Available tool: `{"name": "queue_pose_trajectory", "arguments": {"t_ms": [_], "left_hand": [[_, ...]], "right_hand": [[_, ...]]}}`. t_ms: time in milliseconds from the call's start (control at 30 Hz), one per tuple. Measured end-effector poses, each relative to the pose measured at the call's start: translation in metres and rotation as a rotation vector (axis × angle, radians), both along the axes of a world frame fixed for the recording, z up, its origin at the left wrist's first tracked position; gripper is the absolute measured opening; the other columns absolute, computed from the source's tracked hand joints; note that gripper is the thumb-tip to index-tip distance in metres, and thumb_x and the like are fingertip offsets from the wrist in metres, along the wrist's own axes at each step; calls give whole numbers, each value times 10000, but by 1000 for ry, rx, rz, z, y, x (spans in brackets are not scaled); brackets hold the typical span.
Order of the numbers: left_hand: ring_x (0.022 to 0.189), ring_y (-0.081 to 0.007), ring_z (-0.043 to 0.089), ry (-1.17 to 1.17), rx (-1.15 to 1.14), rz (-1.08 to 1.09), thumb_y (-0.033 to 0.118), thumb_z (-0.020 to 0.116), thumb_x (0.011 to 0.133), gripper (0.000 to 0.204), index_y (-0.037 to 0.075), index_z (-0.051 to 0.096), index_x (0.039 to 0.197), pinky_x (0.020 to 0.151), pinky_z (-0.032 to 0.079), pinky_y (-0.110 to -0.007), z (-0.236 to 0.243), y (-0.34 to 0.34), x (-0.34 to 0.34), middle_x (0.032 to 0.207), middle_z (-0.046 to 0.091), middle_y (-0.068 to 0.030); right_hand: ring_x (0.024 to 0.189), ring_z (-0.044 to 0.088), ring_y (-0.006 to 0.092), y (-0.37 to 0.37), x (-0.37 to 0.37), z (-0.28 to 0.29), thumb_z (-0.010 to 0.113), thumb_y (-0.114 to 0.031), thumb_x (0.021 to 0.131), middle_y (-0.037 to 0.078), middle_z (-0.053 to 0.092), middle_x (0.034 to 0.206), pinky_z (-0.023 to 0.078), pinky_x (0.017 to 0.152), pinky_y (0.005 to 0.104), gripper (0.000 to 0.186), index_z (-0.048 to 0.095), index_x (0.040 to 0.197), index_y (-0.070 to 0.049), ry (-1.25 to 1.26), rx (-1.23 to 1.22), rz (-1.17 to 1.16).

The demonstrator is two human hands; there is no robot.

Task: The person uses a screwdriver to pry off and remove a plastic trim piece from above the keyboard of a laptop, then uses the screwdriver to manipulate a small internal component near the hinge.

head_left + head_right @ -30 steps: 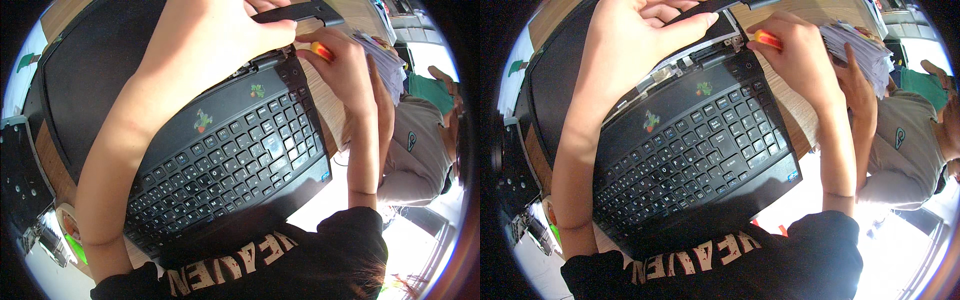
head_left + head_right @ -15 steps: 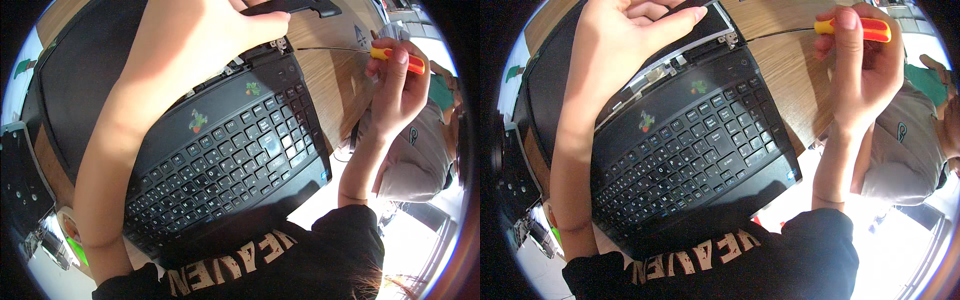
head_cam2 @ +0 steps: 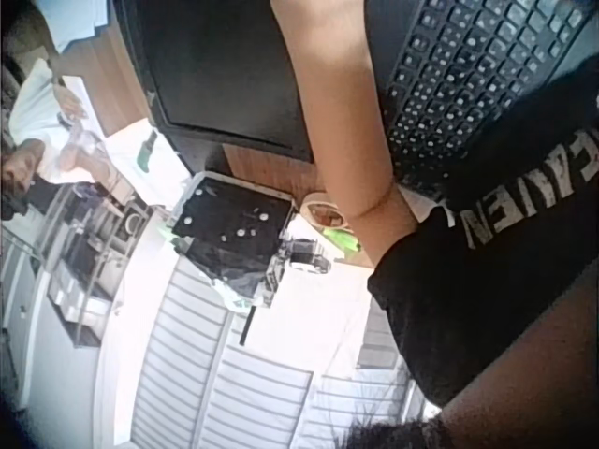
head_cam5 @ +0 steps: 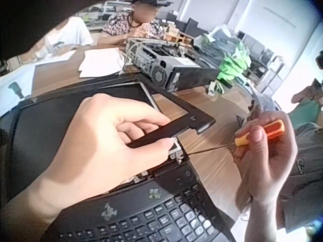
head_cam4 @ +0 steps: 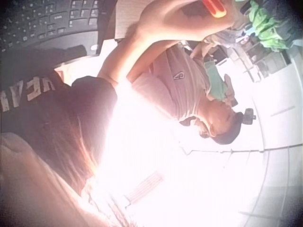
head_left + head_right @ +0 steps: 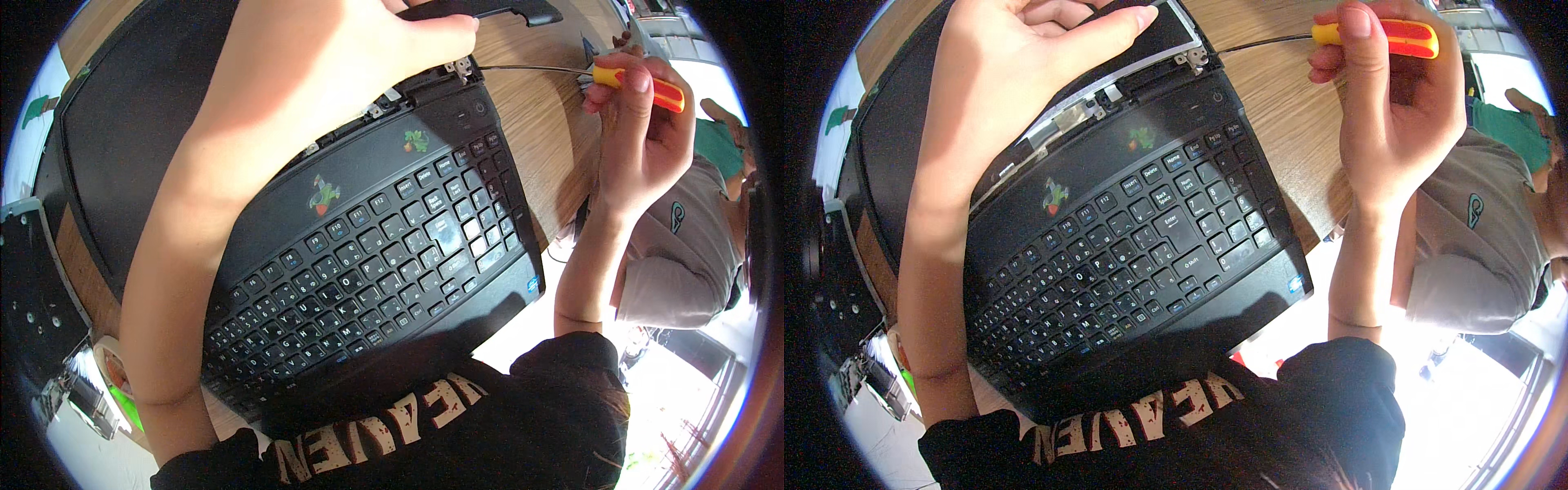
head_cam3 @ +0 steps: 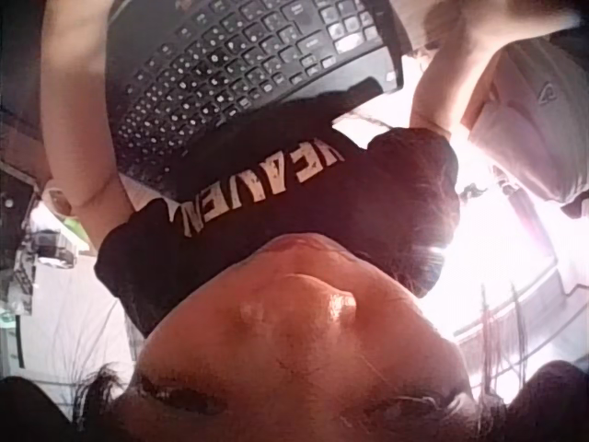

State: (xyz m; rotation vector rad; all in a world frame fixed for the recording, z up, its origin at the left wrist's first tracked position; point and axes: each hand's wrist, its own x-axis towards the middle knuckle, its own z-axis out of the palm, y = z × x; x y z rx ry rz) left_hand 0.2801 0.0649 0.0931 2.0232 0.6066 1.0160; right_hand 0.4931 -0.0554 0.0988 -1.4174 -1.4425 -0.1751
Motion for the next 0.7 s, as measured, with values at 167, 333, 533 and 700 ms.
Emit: {"name": "queue_pose_trajectory", "arguments": {"t_ms": [167, 333, 533, 700], "left_hand": [[709, -91, 629, -6, 48, 25, 56, 774, 798, 273, -110, 706, 1003, 661, 519, -229, 0, -1, -2, 805, 712, -114], [714, -108, 645, -25, 44, -15, 58, 774, 792, 275, -108, 707, 1000, 668, 529, -244, 0, 0, -2, 807, 716, -135], [719, -119, 659, -47, 27, -37, 57, 767, 789, 279, -109, 707, 1005, 675, 539, -250, -1, 3, -4, 818, 721, -155], [719, -125, 672, -191, -189, -187, 56, 760, 786, 290, -120, 705, 1010, 672, 543, -244, -11, 16, -9, 841, 731, -175]], "right_hand": [[645, 633, 128, 2, -7, -2, 611, -159, 1018, 192, 718, 939, 529, 605, 258, 218, 574, 1116, 32, 51, -18, -14], [639, 630, 118, -1, -4, 2, 612, -159, 1018, 186, 720, 943, 521, 603, 240, 218, 575, 1116, 32, 13, -47, -72], [638, 631, 110, 2, -2, 1, 607, -162, 1022, 184, 722, 944, 515, 598, 232, 212, 576, 1110, 28, -6, -39, -50], [643, 638, 114, 2, -2, -2, 605, -157, 1022, 185, 722, 946, 520, 595, 237, 210, 573, 1110, 31, 6, -51, -42]]}}
